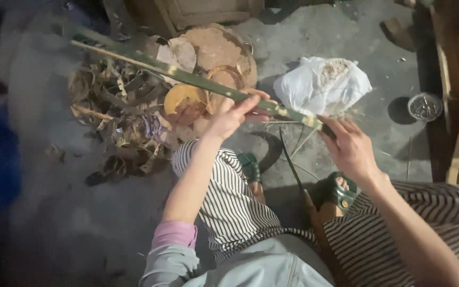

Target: Shaving bamboo strips with a sickle and bending them into circular hoops.

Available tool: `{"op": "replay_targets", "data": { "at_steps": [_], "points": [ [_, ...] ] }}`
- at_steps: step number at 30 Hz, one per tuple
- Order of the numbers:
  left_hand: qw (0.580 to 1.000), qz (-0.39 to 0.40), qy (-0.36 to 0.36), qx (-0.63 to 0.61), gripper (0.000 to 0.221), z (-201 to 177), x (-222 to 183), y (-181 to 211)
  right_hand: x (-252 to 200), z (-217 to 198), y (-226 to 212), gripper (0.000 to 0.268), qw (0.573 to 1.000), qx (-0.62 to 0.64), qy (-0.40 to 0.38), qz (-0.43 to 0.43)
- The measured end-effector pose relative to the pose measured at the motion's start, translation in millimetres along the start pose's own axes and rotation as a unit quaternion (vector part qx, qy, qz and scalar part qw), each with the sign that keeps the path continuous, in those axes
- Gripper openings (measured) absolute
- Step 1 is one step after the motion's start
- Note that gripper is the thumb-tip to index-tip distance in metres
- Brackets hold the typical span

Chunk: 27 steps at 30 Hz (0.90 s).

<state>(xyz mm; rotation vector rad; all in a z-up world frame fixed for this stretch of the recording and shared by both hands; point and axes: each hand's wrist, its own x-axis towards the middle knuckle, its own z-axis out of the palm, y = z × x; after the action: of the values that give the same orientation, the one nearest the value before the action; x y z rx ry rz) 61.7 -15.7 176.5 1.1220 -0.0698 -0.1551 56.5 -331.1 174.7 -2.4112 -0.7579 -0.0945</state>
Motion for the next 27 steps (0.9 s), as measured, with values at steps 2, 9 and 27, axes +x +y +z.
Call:
{"op": "replay_targets", "data": {
  "at_steps": [2, 9, 27],
  "points": [
    [1.000, -0.005, -0.012, -0.001, 0.027, 6, 1, -1, -2, -5, 2, 0.035, 0.999, 0.037, -0.014, 0.013],
    [0.998, -0.019, -0.059, 0.019, 0.028, 9, 13, -7, -11, 0, 28, 0.036, 0.955, 0.243, -0.103, 0.131],
    [0.762, -0.210, 0.126, 0.600, 0.048, 5, 12, -14, 10, -30, 33, 0.047, 0.857, 0.441, -0.076, 0.254]
  ]
}}
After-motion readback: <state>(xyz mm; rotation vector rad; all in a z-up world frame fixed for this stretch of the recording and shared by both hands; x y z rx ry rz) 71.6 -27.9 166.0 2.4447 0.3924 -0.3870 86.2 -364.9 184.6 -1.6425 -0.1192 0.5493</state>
